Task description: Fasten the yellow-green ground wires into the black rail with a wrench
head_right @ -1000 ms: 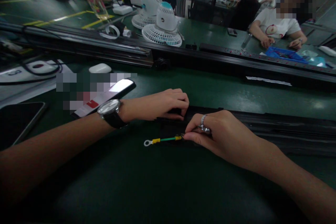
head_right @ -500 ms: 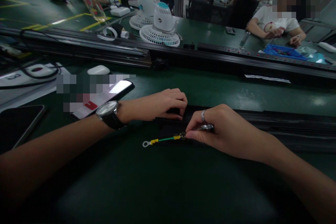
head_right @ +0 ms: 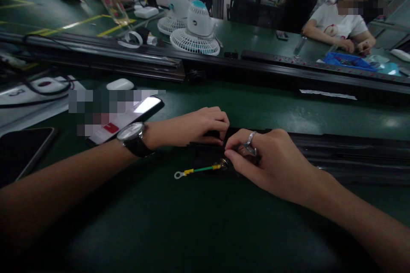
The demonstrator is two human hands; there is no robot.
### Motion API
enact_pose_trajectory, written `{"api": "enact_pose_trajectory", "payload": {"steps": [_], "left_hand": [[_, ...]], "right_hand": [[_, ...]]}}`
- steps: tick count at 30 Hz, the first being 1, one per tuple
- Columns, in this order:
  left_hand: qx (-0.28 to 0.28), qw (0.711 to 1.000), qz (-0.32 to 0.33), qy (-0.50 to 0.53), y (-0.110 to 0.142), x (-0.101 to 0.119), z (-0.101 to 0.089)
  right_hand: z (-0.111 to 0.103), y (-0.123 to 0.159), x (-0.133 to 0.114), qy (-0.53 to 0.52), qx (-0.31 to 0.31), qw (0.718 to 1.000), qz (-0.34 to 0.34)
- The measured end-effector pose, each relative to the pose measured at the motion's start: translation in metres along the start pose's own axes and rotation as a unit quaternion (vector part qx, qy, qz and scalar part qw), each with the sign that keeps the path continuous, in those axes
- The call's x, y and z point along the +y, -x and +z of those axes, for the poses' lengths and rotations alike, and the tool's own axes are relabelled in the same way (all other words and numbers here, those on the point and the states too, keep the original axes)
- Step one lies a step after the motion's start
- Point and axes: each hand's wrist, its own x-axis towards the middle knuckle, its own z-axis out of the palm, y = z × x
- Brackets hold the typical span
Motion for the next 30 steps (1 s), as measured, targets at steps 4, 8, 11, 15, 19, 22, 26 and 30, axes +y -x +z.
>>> {"api": "enact_pose_trajectory", "payload": {"steps": [4,8,11,15,19,22,26,30], "left_hand": [[-0.004,1.0,-0.004,-0.001,0.0005,0.0,0.0005],[-0.006,1.0,-0.005,-0.005,0.0009,0.0005,0.0003],[-0.004,1.0,-0.002,-0.006,0.0011,-0.0001,0.0006],[-0.004,1.0,0.003,-0.011,0.0011,-0.0013,0.0009],[-0.005,1.0,0.002,-0.012,0.0013,-0.0002,0.0002],[-0.003,1.0,0.004,-0.015,0.0016,0.0007,0.0002],[0.004,1.0,0.005,-0.014,0.0018,-0.0001,0.0012],[0.001,1.0,0.001,-0.015,0.0014,-0.0007,0.0013]], "right_hand": [[0.0013,0.0007,-0.0006,0.016,-0.005,1.0,-0.011],[0.0013,0.0011,0.0002,0.022,-0.007,1.0,-0.006],[0.0022,0.0022,0.0006,0.017,-0.016,1.0,0.002],[0.004,0.0029,0.0012,0.019,-0.019,1.0,0.003],[0.005,0.0024,0.0014,0.015,-0.033,0.999,0.001],[0.0044,0.0022,0.0016,0.019,-0.04,0.999,-0.006],[0.002,0.0024,0.0029,0.01,-0.061,0.998,-0.005],[-0.0002,0.0017,0.0048,0.008,-0.073,0.997,0.001]]}}
